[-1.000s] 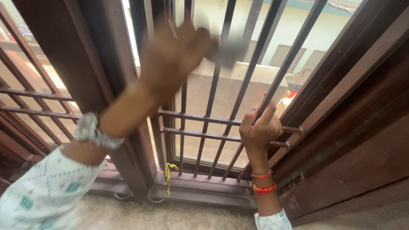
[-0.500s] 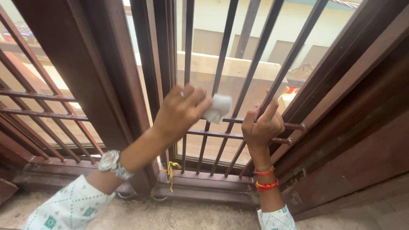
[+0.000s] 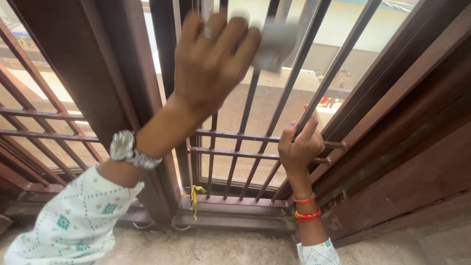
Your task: The person wipes the vertical metal bars of a window grille with a white cloth. They hold the grille with one hand and scrub each bar individually with the other, moving from one section to the next.
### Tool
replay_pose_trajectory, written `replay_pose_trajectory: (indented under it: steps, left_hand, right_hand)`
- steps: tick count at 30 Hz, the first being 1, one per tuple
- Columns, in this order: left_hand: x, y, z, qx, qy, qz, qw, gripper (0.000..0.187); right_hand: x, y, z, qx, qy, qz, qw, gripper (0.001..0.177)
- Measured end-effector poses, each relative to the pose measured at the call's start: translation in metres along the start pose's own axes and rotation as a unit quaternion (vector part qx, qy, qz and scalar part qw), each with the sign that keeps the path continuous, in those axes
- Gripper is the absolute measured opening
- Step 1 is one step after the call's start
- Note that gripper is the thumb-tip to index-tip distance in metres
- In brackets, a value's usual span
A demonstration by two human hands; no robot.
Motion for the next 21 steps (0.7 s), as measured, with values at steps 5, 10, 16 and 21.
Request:
replay_pose_trajectory:
  steps: [5,10,16,21]
  left_hand:
    - [0.076,-0.002,-0.04,0.04,-0.004,0.102,0.994,0.017]
    - [0.114,0.01,-0.056,0.107,-0.017,0.162,0.981,0.026]
    - [0.033,0.009,-0.038,0.116,-0.013,0.059,0.991,0.027]
    - [-0.058,-0.011,-0.017,0.125,0.031,-0.07,0.989,0.03]
  right_hand:
    - [-0.002,0.0,0.003,-0.003,-0.002,-0.015,1.0,0.045]
    - [0.0,-0.001,0.003,-0.008,-0.001,-0.021,1.0,0.045]
    - [-0.001,0.0,0.003,0.026,0.019,-0.027,0.999,0.045]
    - [-0.005,-0.001,0.003,-0.006,0.022,-0.023,0.999,0.046]
Point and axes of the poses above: each hand's wrist, its own x-axis away from the middle knuckle, its own y-axis out of the back of the hand, z = x × y, the point moved 7 cm from there along -x, towards the middle knuckle, and after that the axes turned 13 degrees about -x, right-handed, at the moved point
